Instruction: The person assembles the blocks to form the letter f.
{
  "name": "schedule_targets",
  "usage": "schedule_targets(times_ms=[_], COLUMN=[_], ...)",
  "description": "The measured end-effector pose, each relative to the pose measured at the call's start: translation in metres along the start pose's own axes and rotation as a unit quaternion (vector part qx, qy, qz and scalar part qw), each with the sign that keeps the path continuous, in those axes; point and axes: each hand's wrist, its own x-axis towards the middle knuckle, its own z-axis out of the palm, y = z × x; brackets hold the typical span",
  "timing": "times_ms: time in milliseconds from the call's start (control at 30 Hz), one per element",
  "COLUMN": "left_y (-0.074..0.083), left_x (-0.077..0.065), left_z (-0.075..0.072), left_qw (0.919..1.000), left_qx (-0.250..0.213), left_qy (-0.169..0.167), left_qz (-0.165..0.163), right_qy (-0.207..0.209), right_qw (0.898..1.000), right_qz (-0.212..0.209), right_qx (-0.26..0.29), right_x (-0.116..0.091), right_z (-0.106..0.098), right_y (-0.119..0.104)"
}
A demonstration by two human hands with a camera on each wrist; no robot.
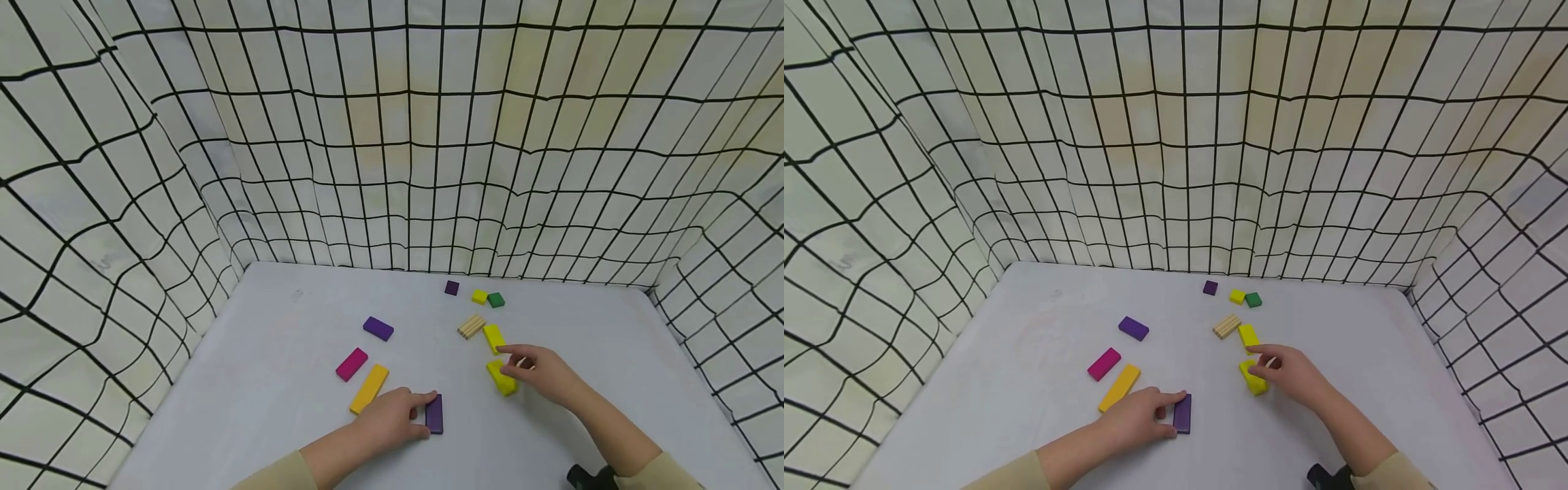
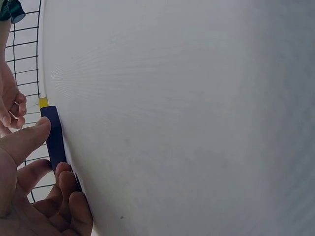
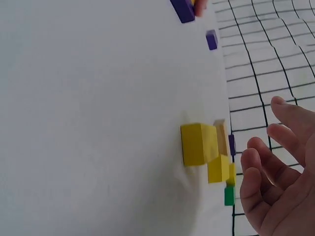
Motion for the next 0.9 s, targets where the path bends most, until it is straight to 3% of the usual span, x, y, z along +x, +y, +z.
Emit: schedule_targets(times_ms=[400, 900], left_y=[0.001, -0.001], left_x=[-0.002, -0.004], left_z=[-0.001, 0.001], left_qw=[0.9999, 0.9999], left_qx=[0.01, 0.011], left_qy=[0.006, 0.002], left_qz=[0.005, 0.001], right_qy=[-0.036, -0.058], right_qw=[0.999, 0.998], right_qz=[0.035, 0.024], right_qx=[0.019, 0.018], right_x=[0.011, 0.015], right_z=[0.003, 0.013], right_y=[0.02, 0.029])
